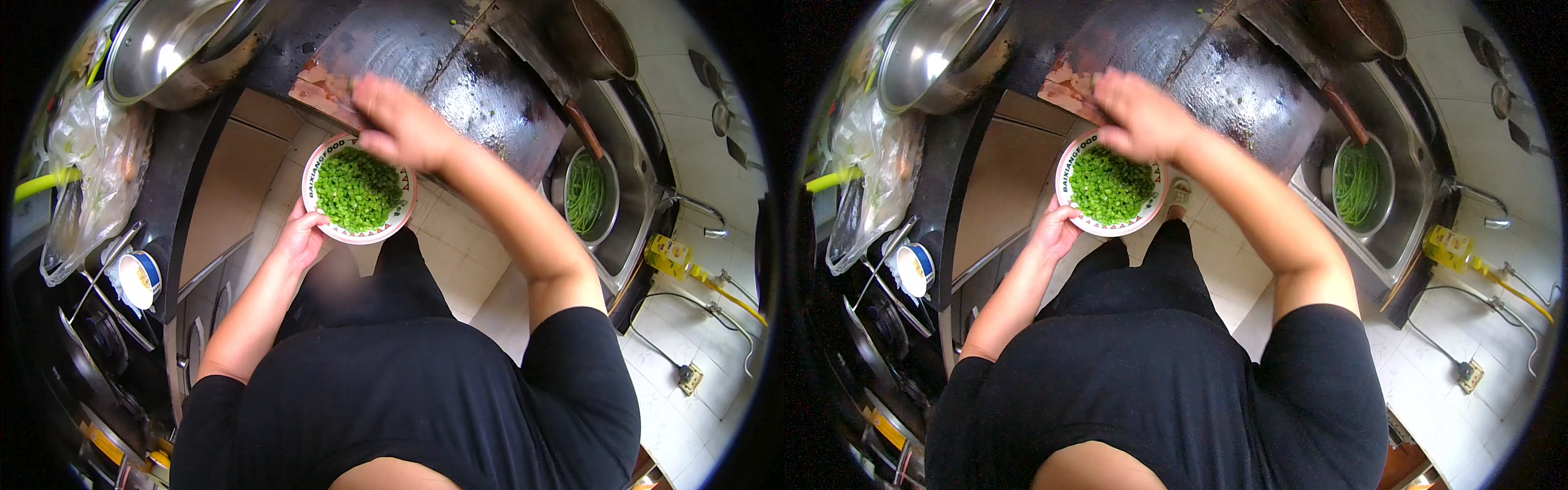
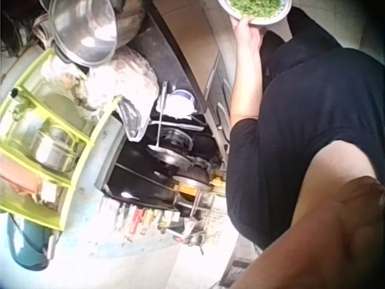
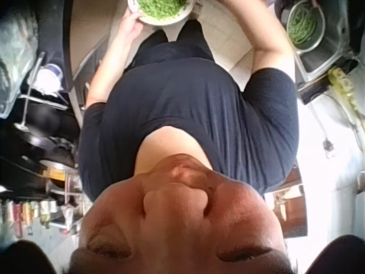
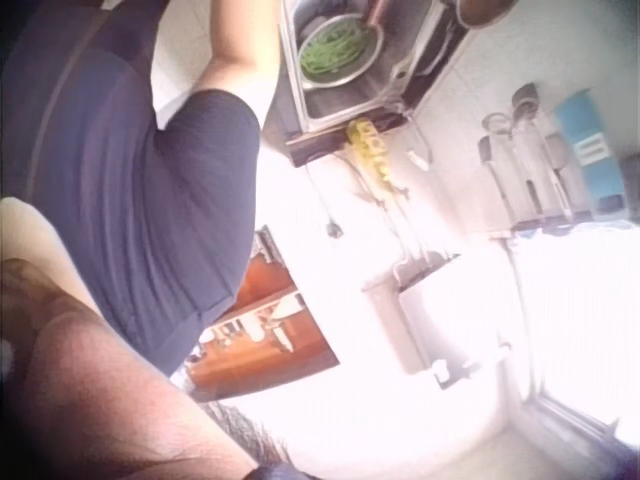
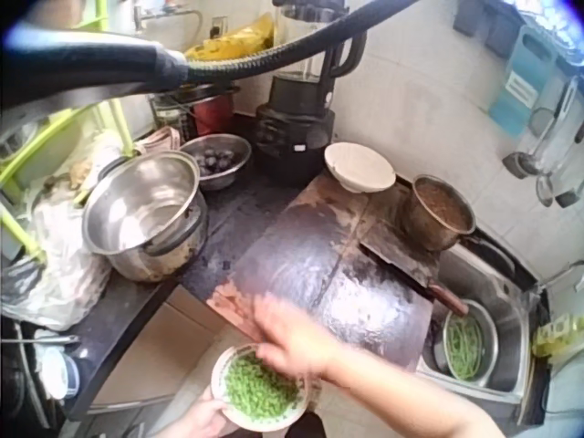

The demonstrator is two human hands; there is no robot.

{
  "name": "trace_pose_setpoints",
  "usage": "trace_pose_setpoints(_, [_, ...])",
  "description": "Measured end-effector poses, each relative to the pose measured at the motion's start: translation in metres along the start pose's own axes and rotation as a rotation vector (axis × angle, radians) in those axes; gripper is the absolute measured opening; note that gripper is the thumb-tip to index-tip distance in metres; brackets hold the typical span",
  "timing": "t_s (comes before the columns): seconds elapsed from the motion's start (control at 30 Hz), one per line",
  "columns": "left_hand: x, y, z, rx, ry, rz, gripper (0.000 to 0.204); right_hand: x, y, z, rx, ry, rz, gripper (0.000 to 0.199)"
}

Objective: The person chops green beans into small pieces on a wooden cutting board using a cleaver. They then transfer the chopped beans into a bowl. Finally, the person washes whole green beans in a metal bowl under running water in the sink.

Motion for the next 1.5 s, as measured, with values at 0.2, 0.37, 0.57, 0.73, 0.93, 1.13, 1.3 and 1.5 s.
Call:
trace_pose_setpoints(0.2, [-0.001, 0.011, -0.001, -0.033, -0.044, -0.051, 0.064, 0.003, 0.028, -0.023, -0.048, -0.103, 0.39, 0.033])
trace_pose_setpoints(0.37, [-0.003, 0.003, -0.003, -0.015, -0.065, -0.056, 0.064, -0.162, 0.047, -0.004, -0.233, -0.581, -0.452, 0.047])
trace_pose_setpoints(0.57, [-0.006, 0.004, -0.01, -0.054, -0.067, -0.102, 0.063, -0.042, 0.005, 0.005, 0.006, -0.089, -0.079, 0.053])
trace_pose_setpoints(0.73, [-0.011, 0.008, -0.007, -0.042, -0.107, -0.097, 0.063, 0.084, 0.002, -0.025, 0.189, 0.046, 0.292, 0.054])
trace_pose_setpoints(0.93, [-0.011, 0.008, -0.017, -0.039, -0.093, -0.066, 0.064, 0.032, 0.048, -0.081, -0.186, -0.435, 0.1, 0.043])
trace_pose_setpoints(1.13, [-0.004, 0.014, -0.012, 0.013, -0.04, 0.001, 0.064, 0.058, 0.015, -0.106, -0.052, -0.645, -0.124, 0.055])
trace_pose_setpoints(1.3, [-0.007, 0.011, -0.012, 0.032, -0.033, 0.039, 0.064, 0.104, 0.008, -0.069, -0.101, -0.381, 0.124, 0.051])
trace_pose_setpoints(1.5, [-0.009, 0.018, -0.013, 0.049, -0.021, 0.073, 0.063, 0.089, 0.006, -0.079, -0.164, -0.546, -0.025, 0.046])
Point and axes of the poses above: each hand's wrist, its own z-axis towards the middle knuckle, its own y-axis out of the back of the hand, x = y × z, the point moved 7 cm from there along z, towards the middle knuckle, and after that the axes turned 10 degrees about -z, right-handed, at the moved point
